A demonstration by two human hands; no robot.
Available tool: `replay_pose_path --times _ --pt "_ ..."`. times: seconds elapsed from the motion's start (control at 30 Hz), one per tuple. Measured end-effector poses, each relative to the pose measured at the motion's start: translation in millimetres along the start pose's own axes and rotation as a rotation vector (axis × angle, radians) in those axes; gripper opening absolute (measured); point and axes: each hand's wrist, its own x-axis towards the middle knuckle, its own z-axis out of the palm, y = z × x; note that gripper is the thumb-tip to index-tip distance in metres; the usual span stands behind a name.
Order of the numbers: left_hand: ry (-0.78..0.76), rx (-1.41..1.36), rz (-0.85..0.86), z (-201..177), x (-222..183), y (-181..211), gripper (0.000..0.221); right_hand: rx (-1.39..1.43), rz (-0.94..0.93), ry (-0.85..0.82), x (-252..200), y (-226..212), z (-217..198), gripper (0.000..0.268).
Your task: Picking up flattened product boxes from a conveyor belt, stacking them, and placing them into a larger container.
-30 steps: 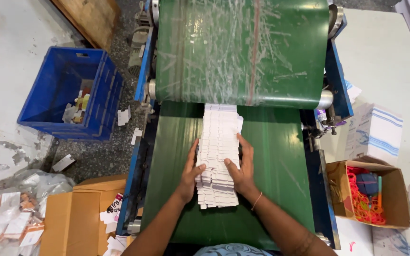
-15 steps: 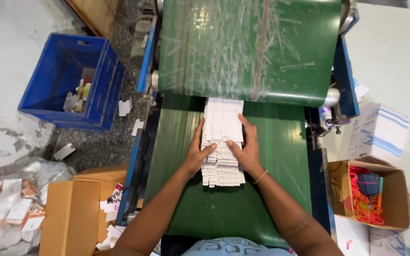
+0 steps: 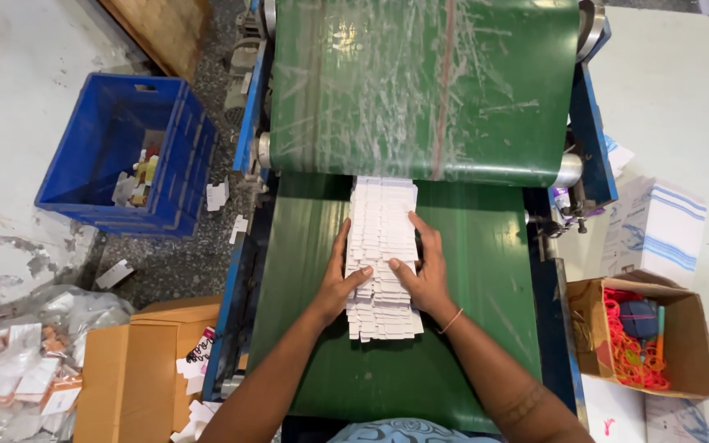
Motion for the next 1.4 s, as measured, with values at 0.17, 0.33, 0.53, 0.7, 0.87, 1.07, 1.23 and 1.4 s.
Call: replay_pose_path --times 0.17,0.33,0.53,0.7,0.87,1.07,1.23,1.4 --pt "0.007 0.029 0.02 -3.2 -3.3 -8.3 0.1 -0.046 -0.119 0.011 -5.5 10.2 1.1 0.079" --pt "0.01 0.04 0.015 -1.7 -8.0 -7.9 0.1 -0.041 -0.083 0.003 -9.0 6.2 -0.2 0.079" --pt "0.007 0.017 -0.015 -0.2 -17.4 -8.1 0.102 0.017 -0.062 -0.024 -18.1 2.6 0.2 0.08" --pt "-0.011 0.032 0.014 -0.5 -20.8 -10.8 0.103 0.045 0.001 -0.028 -21.7 -1.2 0.1 0.082" --pt "-0.012 0.041 0.024 0.2 -26.2 -9.4 0.102 0.013 -0.072 -0.026 -25.9 0.7 0.4 0.083" --pt "-0.031 0.032 0.035 1.6 -35.1 -10.9 0.103 0.031 -0.052 -0.028 -34.4 -1.6 0.9 0.084" --pt "-0.035 0.04 0.049 1.9 -39.4 -10.8 0.103 0.007 -0.071 -0.022 -37.2 -4.7 2.1 0.085" --pt "-0.03 0.04 0.025 2.6 -44.6 -11.3 0.104 -0.013 -0.088 -0.025 -41.9 -1.9 2.1 0.085"
